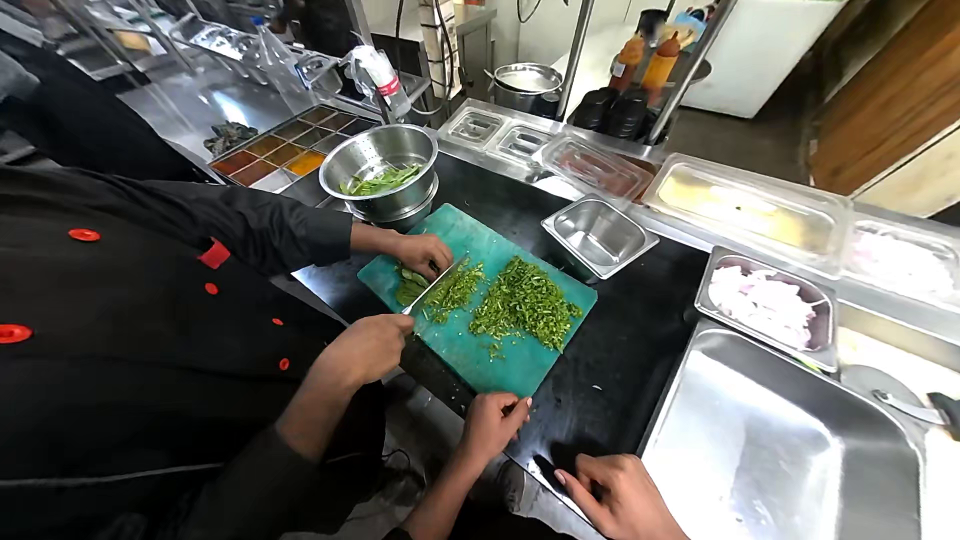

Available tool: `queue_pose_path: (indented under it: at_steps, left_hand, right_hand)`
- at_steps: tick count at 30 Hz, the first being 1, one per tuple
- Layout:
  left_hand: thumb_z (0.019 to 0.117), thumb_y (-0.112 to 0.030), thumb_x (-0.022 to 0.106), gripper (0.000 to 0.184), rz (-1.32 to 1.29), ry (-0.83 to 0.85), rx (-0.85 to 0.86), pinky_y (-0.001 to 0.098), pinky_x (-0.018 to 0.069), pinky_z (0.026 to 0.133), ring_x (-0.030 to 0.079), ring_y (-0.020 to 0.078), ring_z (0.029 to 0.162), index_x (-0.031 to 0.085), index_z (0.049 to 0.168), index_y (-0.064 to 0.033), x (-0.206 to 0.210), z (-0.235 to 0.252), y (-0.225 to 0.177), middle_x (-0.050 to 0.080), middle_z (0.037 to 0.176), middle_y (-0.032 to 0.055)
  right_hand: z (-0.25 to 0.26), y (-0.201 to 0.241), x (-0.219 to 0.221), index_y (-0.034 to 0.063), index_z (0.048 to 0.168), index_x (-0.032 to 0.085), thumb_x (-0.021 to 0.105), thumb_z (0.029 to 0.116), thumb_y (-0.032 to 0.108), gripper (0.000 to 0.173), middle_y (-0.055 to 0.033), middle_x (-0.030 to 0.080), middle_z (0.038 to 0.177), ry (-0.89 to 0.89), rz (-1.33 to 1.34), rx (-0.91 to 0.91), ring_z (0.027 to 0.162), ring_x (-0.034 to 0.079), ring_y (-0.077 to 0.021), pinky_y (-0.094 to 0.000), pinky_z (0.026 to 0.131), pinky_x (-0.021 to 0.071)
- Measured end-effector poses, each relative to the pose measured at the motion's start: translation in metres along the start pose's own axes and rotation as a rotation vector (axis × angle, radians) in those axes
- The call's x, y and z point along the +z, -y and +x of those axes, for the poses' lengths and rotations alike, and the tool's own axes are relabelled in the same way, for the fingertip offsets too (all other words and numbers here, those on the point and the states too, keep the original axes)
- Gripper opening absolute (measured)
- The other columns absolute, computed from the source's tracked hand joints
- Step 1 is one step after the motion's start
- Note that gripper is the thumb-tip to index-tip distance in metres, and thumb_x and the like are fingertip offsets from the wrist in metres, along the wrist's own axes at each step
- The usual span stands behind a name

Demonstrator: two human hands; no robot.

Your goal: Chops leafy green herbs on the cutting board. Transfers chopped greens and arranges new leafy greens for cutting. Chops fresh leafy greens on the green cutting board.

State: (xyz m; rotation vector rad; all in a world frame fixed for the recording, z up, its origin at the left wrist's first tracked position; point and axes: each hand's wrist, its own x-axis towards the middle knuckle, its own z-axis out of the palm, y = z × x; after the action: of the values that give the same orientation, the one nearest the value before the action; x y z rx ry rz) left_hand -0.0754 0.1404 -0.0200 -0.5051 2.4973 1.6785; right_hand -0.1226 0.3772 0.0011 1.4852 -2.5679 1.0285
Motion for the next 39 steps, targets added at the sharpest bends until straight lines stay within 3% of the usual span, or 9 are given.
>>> queue_pose_path:
  at_steps: [39]
  left_hand:
    - [0.1048,-0.035,0.055,0.042,0.007,-0.028,0.026,0.0261,0.0589,0.066,0.068,0.007,0.064,0.075,0.087,-0.003,0.0004,-0.0015,-0.0001,0.072,0.077,0.0024]
  right_hand:
    - [-0.0004,-0.0024,0.0051,0.0158,0.056,0.046,0.052,0.0992,0.042,0.05,0.0015,0.04,0.044,-0.082,0.008,-0.027,0.039,0.044,-0.0122,-0.0327,0.038,0.0318]
